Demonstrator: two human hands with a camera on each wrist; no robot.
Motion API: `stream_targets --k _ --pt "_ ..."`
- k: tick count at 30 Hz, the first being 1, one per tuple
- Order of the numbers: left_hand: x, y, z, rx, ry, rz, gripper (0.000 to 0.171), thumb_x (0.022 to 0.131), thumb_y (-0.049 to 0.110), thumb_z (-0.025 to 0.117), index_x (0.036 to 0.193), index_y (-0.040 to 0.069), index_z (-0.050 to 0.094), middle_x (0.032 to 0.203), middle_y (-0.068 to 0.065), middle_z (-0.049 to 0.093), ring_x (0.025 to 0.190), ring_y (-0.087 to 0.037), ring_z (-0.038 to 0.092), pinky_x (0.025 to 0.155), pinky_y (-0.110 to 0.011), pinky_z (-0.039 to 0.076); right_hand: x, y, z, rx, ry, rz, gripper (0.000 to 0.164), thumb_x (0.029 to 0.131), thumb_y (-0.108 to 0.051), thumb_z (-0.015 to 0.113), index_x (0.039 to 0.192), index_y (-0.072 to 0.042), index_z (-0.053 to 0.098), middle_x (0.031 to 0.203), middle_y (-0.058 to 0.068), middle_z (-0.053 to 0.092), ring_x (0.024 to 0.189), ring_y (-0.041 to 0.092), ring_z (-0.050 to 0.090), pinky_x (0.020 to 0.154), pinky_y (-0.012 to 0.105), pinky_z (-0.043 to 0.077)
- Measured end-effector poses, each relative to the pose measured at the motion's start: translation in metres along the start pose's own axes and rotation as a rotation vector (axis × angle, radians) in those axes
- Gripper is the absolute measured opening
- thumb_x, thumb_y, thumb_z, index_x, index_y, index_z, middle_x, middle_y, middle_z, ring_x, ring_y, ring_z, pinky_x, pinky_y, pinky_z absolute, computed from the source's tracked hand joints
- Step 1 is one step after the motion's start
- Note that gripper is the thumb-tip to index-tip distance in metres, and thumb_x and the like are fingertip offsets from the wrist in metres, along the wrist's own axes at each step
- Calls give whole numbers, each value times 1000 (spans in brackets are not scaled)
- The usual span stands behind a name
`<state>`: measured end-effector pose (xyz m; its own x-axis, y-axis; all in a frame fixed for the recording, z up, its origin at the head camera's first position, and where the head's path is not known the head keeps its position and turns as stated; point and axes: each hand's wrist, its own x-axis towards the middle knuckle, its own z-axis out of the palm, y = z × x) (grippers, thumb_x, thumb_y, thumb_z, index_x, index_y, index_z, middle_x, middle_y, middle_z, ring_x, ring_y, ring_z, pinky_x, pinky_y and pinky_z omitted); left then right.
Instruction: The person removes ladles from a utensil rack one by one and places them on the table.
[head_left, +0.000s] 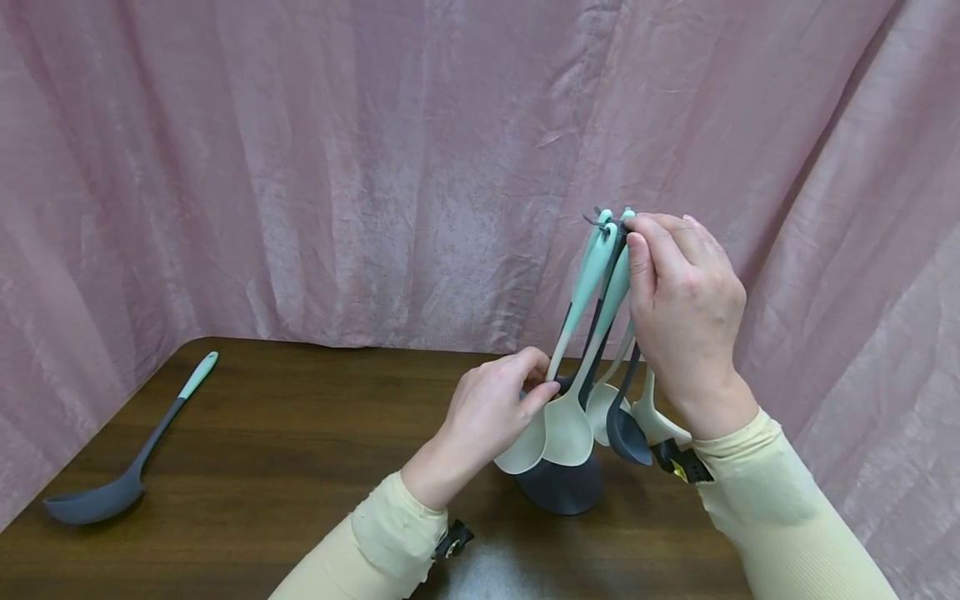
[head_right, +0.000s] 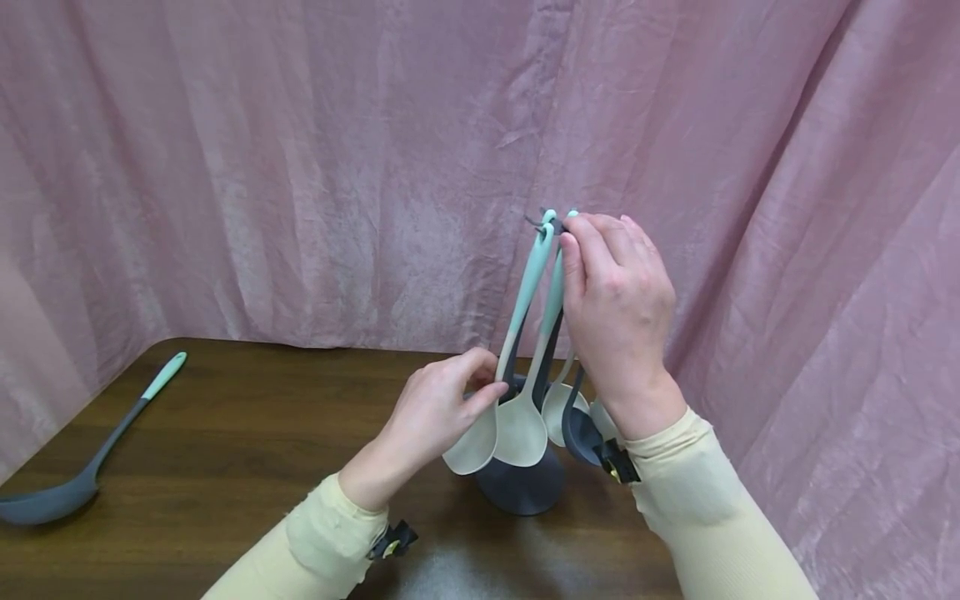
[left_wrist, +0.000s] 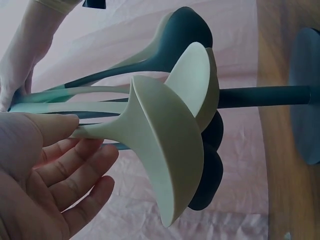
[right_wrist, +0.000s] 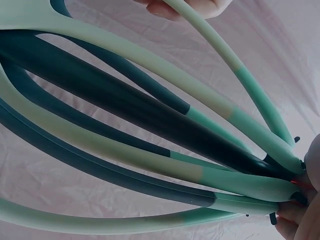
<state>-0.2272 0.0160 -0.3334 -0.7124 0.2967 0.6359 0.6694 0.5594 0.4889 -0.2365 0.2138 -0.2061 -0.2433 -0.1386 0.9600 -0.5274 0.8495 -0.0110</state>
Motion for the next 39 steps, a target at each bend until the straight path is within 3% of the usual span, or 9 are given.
stream_targets --k 39 --pt "0 1 -4 27 6 25 13 100 20 86 103 18 73 92 10 78 80 -9 71 67 -31 53 0 -2 0 -4 7 -3 36 118 -26 54 129 -4 79 125 12 78 118 37 71 123 39 41"
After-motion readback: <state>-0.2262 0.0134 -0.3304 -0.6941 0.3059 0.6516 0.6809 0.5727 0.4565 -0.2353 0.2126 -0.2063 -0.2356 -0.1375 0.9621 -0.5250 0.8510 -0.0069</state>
